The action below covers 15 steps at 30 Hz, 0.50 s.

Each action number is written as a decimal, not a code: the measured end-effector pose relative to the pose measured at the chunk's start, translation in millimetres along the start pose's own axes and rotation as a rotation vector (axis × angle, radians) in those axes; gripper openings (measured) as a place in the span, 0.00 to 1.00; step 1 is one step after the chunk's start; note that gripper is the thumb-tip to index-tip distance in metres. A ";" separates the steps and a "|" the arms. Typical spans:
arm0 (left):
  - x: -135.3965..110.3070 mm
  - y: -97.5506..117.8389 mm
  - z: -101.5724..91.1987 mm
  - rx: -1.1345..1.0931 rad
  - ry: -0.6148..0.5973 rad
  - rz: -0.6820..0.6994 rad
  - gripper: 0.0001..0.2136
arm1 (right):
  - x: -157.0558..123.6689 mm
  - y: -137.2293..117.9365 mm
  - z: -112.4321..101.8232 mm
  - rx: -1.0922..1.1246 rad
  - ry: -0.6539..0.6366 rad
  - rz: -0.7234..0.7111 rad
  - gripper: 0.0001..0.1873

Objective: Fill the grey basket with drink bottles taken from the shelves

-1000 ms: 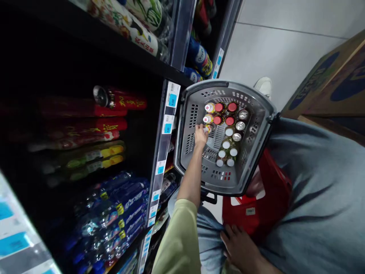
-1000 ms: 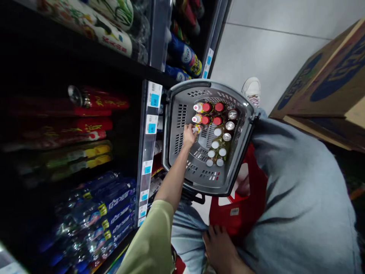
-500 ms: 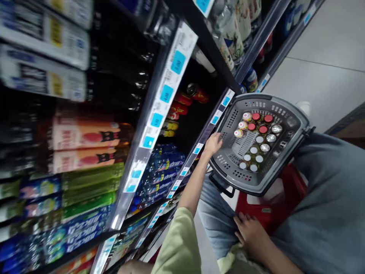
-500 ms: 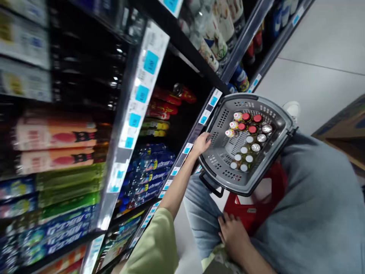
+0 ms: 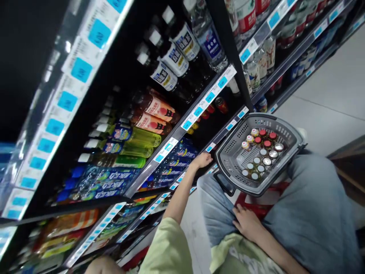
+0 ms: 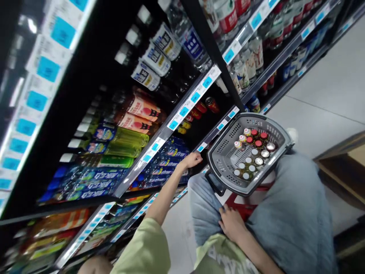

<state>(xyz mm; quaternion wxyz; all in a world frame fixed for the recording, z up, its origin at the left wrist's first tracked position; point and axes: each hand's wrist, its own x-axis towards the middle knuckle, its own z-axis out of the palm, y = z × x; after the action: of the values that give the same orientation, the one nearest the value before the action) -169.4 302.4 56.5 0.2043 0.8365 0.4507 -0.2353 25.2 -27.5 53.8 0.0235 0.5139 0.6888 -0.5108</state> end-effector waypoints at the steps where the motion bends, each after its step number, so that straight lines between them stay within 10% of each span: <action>1: -9.6 2.0 4.6 -0.010 -0.018 0.002 0.11 | -1.3 1.0 -1.4 -0.007 0.003 -0.005 0.28; 10: -128.5 80.2 113.8 -0.059 0.043 -0.034 0.09 | -11.7 18.7 -9.8 0.077 0.099 -0.089 0.21; 15: -169.5 116.9 176.9 -0.177 0.168 -0.047 0.16 | -26.3 60.6 -52.4 0.108 0.465 -0.151 0.19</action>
<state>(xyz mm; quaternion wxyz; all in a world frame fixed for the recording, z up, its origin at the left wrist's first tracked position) -188.8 33.2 27.2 0.2333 0.8211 0.5050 -0.1282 107.8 -10.4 52.4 -0.2013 0.5653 0.6837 -0.4153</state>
